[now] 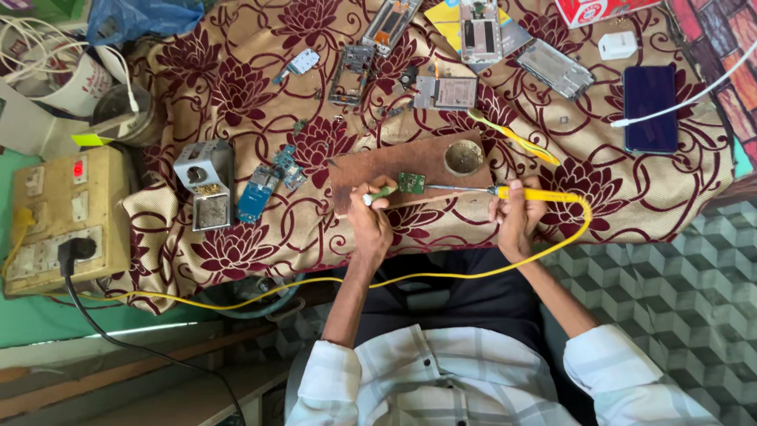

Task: The person solders a small green circuit board using a soldering iron in the right hand and a solder wire in the left hand. The person repeatedly applies solder to various points on the board while holding it steady on a wooden mat.

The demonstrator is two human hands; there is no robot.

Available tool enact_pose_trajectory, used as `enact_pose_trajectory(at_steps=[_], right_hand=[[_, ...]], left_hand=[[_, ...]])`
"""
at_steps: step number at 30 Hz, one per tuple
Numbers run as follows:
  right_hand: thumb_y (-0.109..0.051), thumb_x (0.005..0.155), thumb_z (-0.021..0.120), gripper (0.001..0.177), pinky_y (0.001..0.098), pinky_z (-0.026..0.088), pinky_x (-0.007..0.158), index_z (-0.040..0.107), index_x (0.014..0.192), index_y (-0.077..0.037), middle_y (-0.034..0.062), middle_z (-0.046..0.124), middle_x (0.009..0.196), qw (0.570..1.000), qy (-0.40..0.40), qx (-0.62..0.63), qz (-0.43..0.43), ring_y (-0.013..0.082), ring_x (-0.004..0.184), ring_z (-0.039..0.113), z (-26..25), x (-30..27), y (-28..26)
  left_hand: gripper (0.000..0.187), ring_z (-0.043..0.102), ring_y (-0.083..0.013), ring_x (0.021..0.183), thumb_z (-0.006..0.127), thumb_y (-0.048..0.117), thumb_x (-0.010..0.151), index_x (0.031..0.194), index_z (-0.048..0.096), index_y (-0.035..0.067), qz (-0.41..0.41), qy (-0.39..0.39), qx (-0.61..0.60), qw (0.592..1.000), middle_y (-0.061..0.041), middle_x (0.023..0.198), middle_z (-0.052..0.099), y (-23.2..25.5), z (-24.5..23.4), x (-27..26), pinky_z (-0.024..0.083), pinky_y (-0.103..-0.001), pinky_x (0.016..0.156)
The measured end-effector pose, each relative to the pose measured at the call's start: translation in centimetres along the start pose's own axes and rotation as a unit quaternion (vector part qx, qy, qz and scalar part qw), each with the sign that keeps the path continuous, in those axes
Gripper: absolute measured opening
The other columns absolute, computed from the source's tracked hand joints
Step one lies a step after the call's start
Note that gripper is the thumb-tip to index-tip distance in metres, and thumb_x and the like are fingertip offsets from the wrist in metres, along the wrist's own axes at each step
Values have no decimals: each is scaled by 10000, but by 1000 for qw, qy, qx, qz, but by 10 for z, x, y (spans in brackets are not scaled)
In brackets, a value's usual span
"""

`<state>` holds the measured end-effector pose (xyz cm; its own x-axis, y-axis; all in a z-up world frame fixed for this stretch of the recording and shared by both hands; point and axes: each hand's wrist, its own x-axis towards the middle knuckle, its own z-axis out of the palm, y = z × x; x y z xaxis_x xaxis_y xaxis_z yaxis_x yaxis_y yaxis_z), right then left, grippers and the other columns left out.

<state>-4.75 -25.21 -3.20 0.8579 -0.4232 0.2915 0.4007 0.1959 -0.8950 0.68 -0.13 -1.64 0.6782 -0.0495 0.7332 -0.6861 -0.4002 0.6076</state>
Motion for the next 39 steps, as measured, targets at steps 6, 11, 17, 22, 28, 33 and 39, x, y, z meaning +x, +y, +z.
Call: enact_pose_trajectory(at_steps=[6, 11, 17, 22, 28, 33, 39], right_hand=[[-254, 1129, 505, 249, 223, 330, 424, 440, 988, -59, 58, 519, 692, 999, 33, 24, 19, 115, 509, 523, 4, 3, 4], [-259, 1132, 514, 253, 237, 336, 425, 427, 993, -66, 57, 501, 682, 999, 21, 38, 13, 130, 512, 533, 3, -2, 3], [-248, 1106, 518, 230, 235, 346, 406, 442, 997, -59, 71, 534, 692, 997, 44, 52, 41, 141, 501, 545, 5, -4, 5], [-232, 1124, 533, 245, 243, 378, 442, 437, 989, -52, 94, 550, 724, 998, -6, 60, 4, 155, 531, 564, 4, -4, 3], [-208, 1124, 506, 207, 246, 389, 447, 471, 1032, -26, 99, 568, 748, 997, -47, 56, -24, 153, 554, 578, 5, -2, 2], [-193, 1132, 502, 225, 254, 416, 436, 483, 1003, -10, 126, 580, 697, 996, -65, -4, -67, 159, 538, 584, 7, 0, 7], [-168, 1126, 508, 191, 249, 423, 462, 470, 1027, -10, 133, 605, 721, 998, -44, 35, -22, 153, 545, 584, 4, 1, 9]], left_hand=[[195, 695, -250, 877, 533, 212, 1106, 1178, 436, 59, 29, 36, 37, 998, -132, 1063, 749, 3, -2, -1, 499, -359, 803], [221, 680, -230, 836, 609, 173, 1037, 1172, 482, 53, 40, 64, 75, 994, -118, 1056, 766, 5, -1, 3, 482, -344, 780], [218, 691, -281, 925, 527, -101, 1013, 1198, 504, 12, 5, 80, 23, 996, -136, 1043, 726, 7, -1, -4, 539, -331, 808], [181, 737, -252, 1014, 495, -104, 1051, 1059, 520, 75, 36, 107, 20, 993, -156, 1041, 730, 3, 1, -9, 545, -356, 910], [89, 670, -163, 766, 614, 51, 969, 1024, 561, 97, 24, 82, 90, 992, -72, 983, 786, 2, 4, -5, 405, -317, 689], [160, 645, -191, 808, 551, -32, 1026, 1169, 532, 36, 55, 73, 71, 993, -86, 1047, 742, 17, 3, 4, 400, -346, 730], [230, 665, -261, 875, 528, -103, 975, 1157, 514, 38, 57, 68, 71, 994, -125, 1087, 726, 31, 4, 6, 417, -374, 791]])
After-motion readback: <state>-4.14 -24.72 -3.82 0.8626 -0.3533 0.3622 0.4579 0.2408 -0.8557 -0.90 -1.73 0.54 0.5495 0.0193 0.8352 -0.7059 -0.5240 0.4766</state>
